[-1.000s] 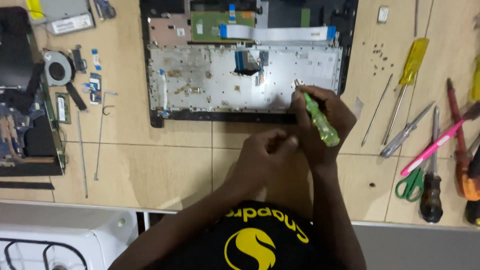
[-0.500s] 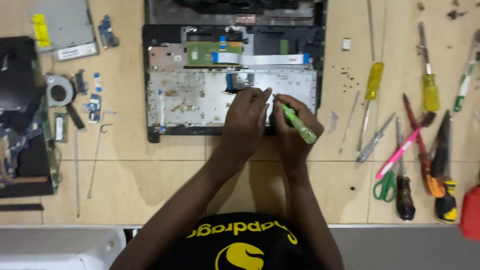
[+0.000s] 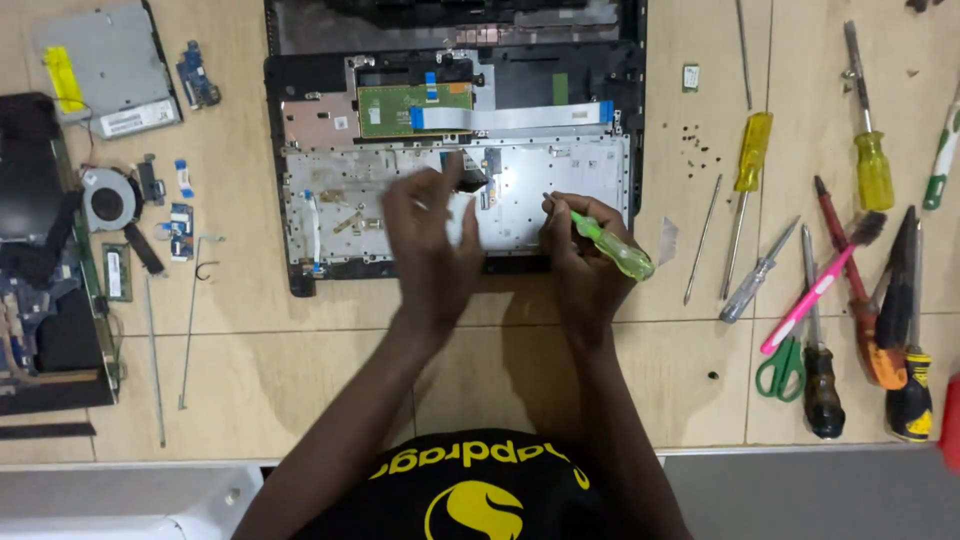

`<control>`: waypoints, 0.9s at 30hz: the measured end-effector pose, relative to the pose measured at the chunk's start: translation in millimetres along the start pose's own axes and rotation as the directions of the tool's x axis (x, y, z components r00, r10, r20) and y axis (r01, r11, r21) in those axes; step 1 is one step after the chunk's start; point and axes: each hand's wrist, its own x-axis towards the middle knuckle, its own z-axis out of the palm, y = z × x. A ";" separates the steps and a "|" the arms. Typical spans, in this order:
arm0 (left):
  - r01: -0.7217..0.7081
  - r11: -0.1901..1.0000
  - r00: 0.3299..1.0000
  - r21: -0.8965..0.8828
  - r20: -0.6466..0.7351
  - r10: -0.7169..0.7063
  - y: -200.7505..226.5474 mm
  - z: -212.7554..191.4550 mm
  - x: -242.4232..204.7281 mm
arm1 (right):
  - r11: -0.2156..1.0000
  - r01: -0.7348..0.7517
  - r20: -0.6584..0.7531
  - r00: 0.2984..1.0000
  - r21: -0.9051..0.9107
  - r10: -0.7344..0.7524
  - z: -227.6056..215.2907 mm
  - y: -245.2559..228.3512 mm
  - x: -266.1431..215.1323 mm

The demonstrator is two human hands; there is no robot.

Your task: Disassembling and reassembling a laptop, including removing the keyboard and disconnecting internal ribbon cables.

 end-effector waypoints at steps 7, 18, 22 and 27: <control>0.057 0.976 0.985 -0.209 0.170 -0.021 -32.9 -20.2 16.8 | 0.996 0.090 0.104 0.990 0.020 -0.092 0.2 -5.8 1.3; 0.059 0.961 0.983 -0.270 0.182 -0.009 -33.0 -36.5 5.3 | 0.985 0.015 0.228 0.972 0.170 -0.054 24.4 -16.9 7.3; 0.038 0.973 0.995 -0.229 0.098 -0.016 -22.9 -40.0 -1.5 | 0.993 -0.049 0.315 0.949 0.104 0.014 37.4 -21.0 2.9; 0.048 0.964 0.996 -0.262 0.080 -0.028 -27.1 -33.6 -5.8 | 0.994 -0.056 0.265 0.964 0.095 0.029 46.8 -11.7 -1.0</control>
